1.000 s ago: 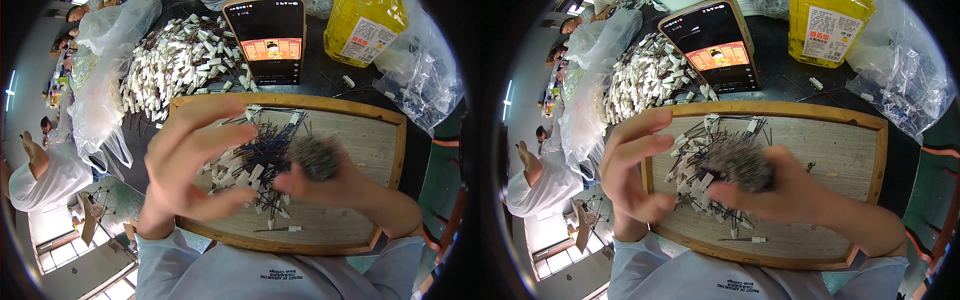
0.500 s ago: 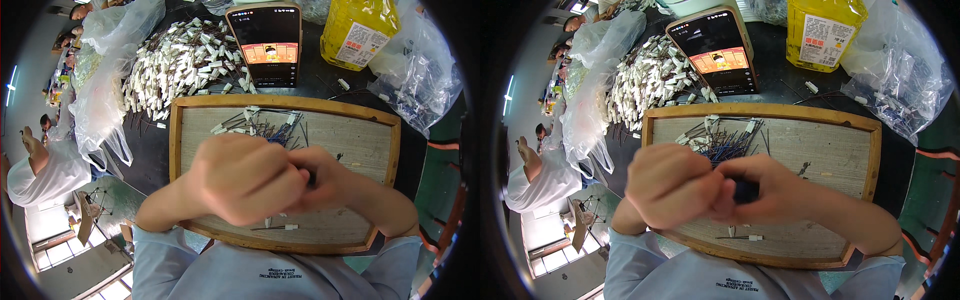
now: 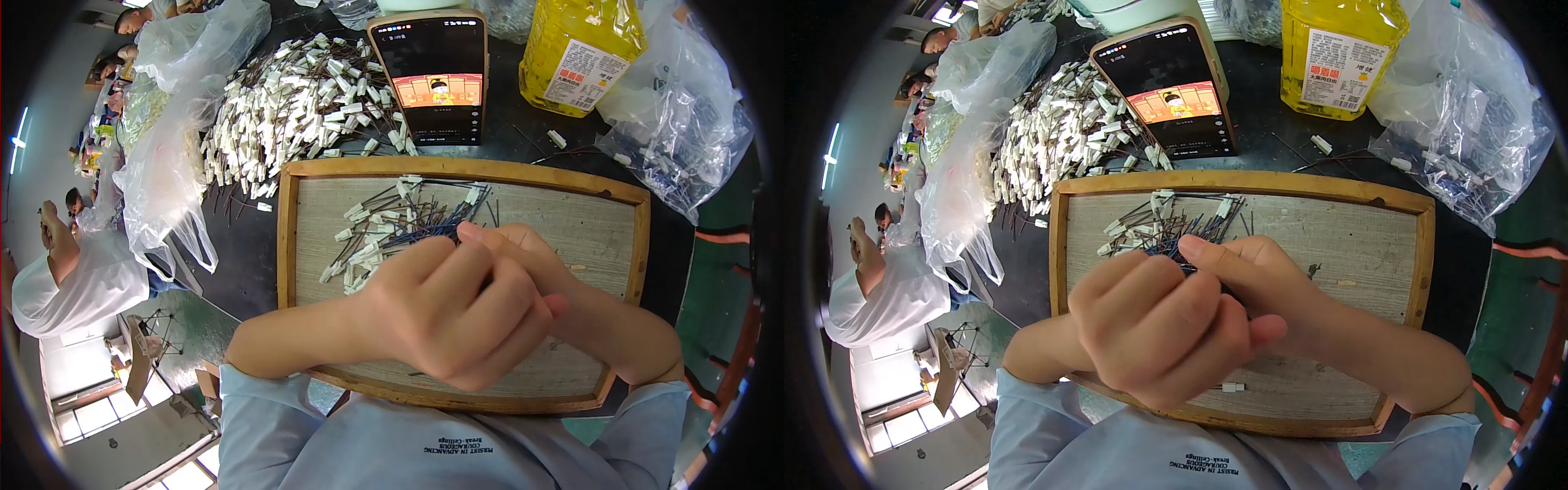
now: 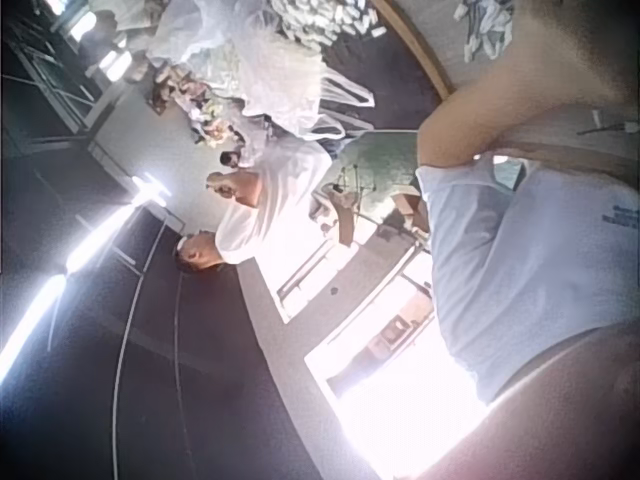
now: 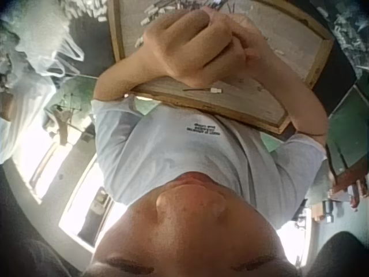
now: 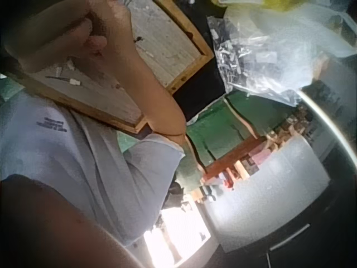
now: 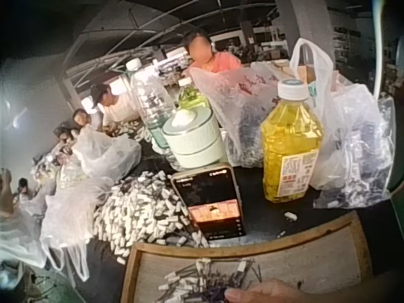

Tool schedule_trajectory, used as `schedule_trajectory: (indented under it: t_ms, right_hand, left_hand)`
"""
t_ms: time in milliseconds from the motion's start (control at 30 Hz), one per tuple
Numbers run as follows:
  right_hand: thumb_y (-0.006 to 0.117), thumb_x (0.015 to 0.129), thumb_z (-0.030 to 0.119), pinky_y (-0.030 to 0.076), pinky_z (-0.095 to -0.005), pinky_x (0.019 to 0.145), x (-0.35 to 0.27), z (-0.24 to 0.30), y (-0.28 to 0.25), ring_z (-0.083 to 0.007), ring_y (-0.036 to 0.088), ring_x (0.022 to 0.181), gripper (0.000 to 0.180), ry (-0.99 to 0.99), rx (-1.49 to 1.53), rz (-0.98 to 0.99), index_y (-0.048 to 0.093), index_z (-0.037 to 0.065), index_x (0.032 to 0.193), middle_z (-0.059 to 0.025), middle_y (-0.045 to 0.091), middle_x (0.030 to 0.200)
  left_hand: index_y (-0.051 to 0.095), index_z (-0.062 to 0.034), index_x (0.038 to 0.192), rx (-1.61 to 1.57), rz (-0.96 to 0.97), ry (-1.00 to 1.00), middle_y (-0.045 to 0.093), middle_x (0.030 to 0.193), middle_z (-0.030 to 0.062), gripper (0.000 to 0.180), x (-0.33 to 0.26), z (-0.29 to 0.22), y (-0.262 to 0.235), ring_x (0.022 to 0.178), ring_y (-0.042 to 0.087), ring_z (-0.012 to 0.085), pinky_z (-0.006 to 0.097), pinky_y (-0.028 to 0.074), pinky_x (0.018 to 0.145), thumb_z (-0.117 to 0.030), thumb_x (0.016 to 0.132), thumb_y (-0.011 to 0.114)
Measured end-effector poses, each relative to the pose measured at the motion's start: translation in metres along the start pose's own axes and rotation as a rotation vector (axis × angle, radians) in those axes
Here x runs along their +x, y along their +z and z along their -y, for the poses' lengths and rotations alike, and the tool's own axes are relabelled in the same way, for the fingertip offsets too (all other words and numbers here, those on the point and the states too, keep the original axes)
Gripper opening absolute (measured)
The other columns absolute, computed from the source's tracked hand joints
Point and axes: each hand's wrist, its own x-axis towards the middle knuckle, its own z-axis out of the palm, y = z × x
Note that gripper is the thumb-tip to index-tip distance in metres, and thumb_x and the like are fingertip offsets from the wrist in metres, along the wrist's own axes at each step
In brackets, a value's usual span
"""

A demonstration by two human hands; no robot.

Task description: The person assembles small electronic wire harnesses by hand, inserting wires into plastic connectors.

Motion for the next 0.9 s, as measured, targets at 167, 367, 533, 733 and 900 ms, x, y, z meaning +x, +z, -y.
schedule_trajectory:
  t_ms: [167,367,533,733,900]
  right_hand:
    - [0.052,0.093,0.037,0.042,-0.019,0.052,0.0,-0.011,-0.011,-0.0074,0.055,0.065,0.037,-0.217,-0.115,0.269,0.059,0.001,0.086,-0.0017,0.058,0.073]
    - [0.063,0.086,0.021,0.047,-0.0272,0.076,-0.01,-0.001,-0.007,-0.0108,0.056,0.092,0.026,-0.236,-0.245,0.572,0.06,0.004,0.106,-0.0075,0.061,0.097]
    - [0.07,0.081,0.012,0.048,-0.0277,0.077,-0.006,-0.018,-0.015,-0.0104,0.056,0.094,0.03,-0.239,-0.644,0.578,0.059,0.004,0.108,-0.0049,0.061,0.101]
    - [0.062,0.089,0.019,0.048,-0.0264,0.069,-0.004,-0.017,-0.011,-0.0135,0.059,0.083,0.016,-0.12,-0.577,0.499,0.061,0.005,0.095,-0.006,0.062,0.088]
    - [0.052,0.094,0.031,0.047,-0.0268,0.067,-0.002,-0.01,-0.003,-0.0196,0.06,0.082,0.031,-0.034,-0.125,0.505,0.056,0.007,0.075,-0.0098,0.063,0.082]
  left_hand:
    - [0.048,-0.0073,0.056,-0.245,0.072,-0.202,0.042,0.052,0.0015,0.025,-0.002,0.03,-0.021,0.039,0.039,0.0121,0.026,0.028,0.034,-0.004,0.066,0.07]
    - [0.047,-0.0087,0.056,-0.563,0.159,-0.315,0.037,0.052,0.0007,0.024,0.004,0.029,-0.028,0.038,0.038,0.0129,0.028,0.028,0.033,-0.002,0.068,0.067]
    - [0.049,-0.0065,0.066,-0.557,0.256,-0.182,0.033,0.062,0.001,0.021,-0.006,0.009,-0.01,0.043,0.043,0.0099,0.025,0.032,0.033,-0.017,0.064,0.068]
    - [0.054,-0.0041,0.075,-0.341,0.291,-0.41,0.053,0.072,0.0063,0.026,-0.015,0.034,-0.037,0.055,0.057,0.0167,0.029,0.045,0.044,-0.028,0.078,0.063]
    - [0.06,-0.004,0.081,0.253,0.353,-1.196,0.059,0.067,0.0073,0.034,-0.08,0.095,-0.094,0.059,0.059,0.0187,0.032,0.045,0.053,-0.037,0.078,0.07]
